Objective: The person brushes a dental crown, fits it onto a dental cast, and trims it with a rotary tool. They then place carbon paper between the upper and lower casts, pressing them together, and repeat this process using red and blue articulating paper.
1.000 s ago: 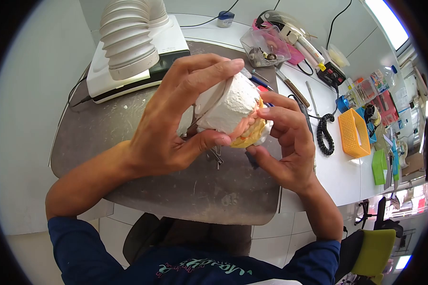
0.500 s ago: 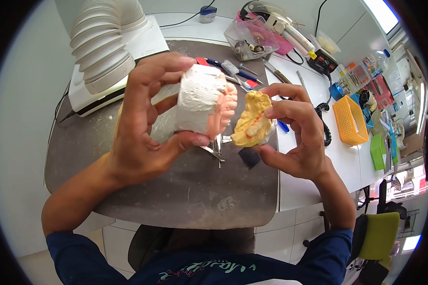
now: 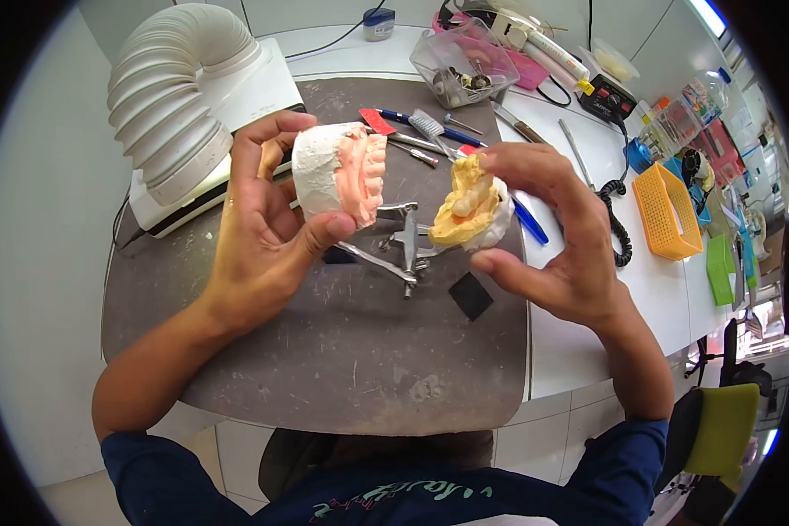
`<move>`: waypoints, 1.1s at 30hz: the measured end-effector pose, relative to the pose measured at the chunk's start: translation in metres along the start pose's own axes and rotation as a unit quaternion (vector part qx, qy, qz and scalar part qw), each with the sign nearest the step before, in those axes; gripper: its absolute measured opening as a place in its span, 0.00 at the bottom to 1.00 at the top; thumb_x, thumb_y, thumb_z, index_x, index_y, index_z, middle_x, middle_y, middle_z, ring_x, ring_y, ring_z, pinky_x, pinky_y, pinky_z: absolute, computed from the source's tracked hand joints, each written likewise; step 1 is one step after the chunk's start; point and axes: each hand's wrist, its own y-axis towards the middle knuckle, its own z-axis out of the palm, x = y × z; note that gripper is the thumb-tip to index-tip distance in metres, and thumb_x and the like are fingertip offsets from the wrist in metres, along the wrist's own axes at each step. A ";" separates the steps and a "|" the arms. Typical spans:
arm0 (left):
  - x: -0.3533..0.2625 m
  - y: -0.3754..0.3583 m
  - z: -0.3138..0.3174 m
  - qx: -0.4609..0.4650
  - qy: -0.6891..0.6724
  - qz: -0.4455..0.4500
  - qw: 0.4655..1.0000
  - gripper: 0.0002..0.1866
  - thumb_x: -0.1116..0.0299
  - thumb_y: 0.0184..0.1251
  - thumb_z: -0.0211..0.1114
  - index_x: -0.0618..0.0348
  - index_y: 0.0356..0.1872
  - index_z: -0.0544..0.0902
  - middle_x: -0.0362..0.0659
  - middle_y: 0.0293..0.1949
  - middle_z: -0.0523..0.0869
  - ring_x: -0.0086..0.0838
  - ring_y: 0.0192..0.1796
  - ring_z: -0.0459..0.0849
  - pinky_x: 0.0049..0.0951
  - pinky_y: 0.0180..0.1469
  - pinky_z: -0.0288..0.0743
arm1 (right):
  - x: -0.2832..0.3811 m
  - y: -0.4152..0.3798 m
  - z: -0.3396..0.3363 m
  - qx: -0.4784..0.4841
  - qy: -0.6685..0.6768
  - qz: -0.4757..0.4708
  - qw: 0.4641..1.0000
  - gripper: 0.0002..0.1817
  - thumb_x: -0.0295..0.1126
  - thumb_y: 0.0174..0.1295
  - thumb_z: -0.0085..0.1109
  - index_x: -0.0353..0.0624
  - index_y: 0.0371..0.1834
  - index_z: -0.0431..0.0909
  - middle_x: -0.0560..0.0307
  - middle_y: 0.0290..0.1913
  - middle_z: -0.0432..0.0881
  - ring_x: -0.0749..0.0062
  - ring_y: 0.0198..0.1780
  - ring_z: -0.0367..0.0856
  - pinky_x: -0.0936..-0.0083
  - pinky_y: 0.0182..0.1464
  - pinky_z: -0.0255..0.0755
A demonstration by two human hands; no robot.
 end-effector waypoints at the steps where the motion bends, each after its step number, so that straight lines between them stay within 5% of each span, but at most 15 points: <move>1: 0.000 0.000 0.001 0.000 0.003 0.001 1.000 0.42 0.71 0.62 0.76 0.57 0.69 0.54 0.47 0.63 0.65 0.32 0.64 0.76 0.31 0.63 0.76 | 0.005 0.004 -0.005 0.025 -0.064 -0.029 0.997 0.38 0.32 0.49 0.77 0.37 0.64 0.70 0.39 0.62 0.74 0.54 0.63 0.78 0.64 0.66 0.70; 3: 0.001 -0.001 0.004 0.000 0.007 -0.008 1.000 0.41 0.71 0.62 0.76 0.57 0.68 0.54 0.46 0.61 0.66 0.31 0.64 0.76 0.30 0.62 0.76 | 0.021 0.009 -0.001 -0.022 -0.062 -0.006 0.998 0.33 0.34 0.50 0.78 0.40 0.61 0.77 0.39 0.61 0.77 0.50 0.64 0.77 0.59 0.66 0.69; 6: -0.001 -0.003 0.006 0.000 0.003 -0.016 1.000 0.41 0.71 0.61 0.77 0.57 0.66 0.55 0.46 0.60 0.66 0.31 0.63 0.77 0.31 0.63 0.76 | 0.044 0.017 0.007 -0.027 -0.228 -0.043 0.972 0.12 0.32 0.52 0.75 0.46 0.39 0.88 0.51 0.52 0.84 0.50 0.65 0.76 0.48 0.68 0.65; 11: -0.002 -0.004 0.008 -0.002 0.001 -0.005 1.000 0.40 0.71 0.60 0.77 0.57 0.64 0.56 0.46 0.60 0.66 0.32 0.63 0.78 0.33 0.65 0.77 | 0.051 0.029 0.031 -0.050 -0.240 -0.040 0.969 0.09 0.30 0.50 0.75 0.46 0.34 0.87 0.60 0.48 0.85 0.53 0.63 0.77 0.46 0.68 0.62; 16: -0.001 -0.005 0.009 -0.015 0.000 0.003 1.000 0.39 0.74 0.58 0.77 0.58 0.62 0.56 0.47 0.59 0.66 0.34 0.64 0.77 0.34 0.65 0.77 | 0.051 0.037 0.037 -0.051 -0.176 0.025 0.983 0.05 0.26 0.51 0.72 0.43 0.29 0.85 0.59 0.46 0.84 0.53 0.61 0.77 0.56 0.63 0.68; 23: -0.005 -0.009 0.011 -0.014 0.016 0.012 1.000 0.39 0.74 0.57 0.78 0.58 0.62 0.57 0.48 0.59 0.67 0.34 0.63 0.77 0.33 0.64 0.78 | 0.044 0.044 0.021 -0.092 -0.111 0.019 0.989 0.03 0.24 0.55 0.62 0.38 0.28 0.78 0.53 0.46 0.81 0.60 0.54 0.79 0.67 0.60 0.70; 27: -0.009 -0.010 0.011 -0.022 0.056 0.020 0.998 0.40 0.71 0.59 0.77 0.60 0.64 0.57 0.48 0.60 0.67 0.33 0.62 0.77 0.32 0.63 0.78 | 0.006 0.045 -0.030 -0.138 -0.165 0.053 0.975 0.06 0.25 0.67 0.52 0.33 0.36 0.77 0.50 0.35 0.83 0.70 0.41 0.82 0.73 0.50 0.73; 30: -0.013 -0.010 0.009 -0.038 0.084 0.041 0.995 0.41 0.65 0.63 0.75 0.64 0.69 0.57 0.50 0.62 0.66 0.33 0.62 0.77 0.31 0.62 0.76 | -0.026 0.036 -0.031 -0.078 -0.209 0.073 0.972 0.07 0.29 0.67 0.56 0.35 0.36 0.79 0.48 0.33 0.83 0.57 0.33 0.82 0.65 0.38 0.75; 33: -0.012 -0.010 0.005 -0.036 0.115 0.072 0.990 0.41 0.64 0.64 0.74 0.65 0.70 0.57 0.50 0.62 0.67 0.35 0.63 0.76 0.33 0.64 0.74 | -0.048 0.025 -0.027 0.004 -0.204 0.062 0.977 0.06 0.28 0.66 0.59 0.38 0.40 0.80 0.48 0.39 0.85 0.54 0.42 0.84 0.63 0.45 0.76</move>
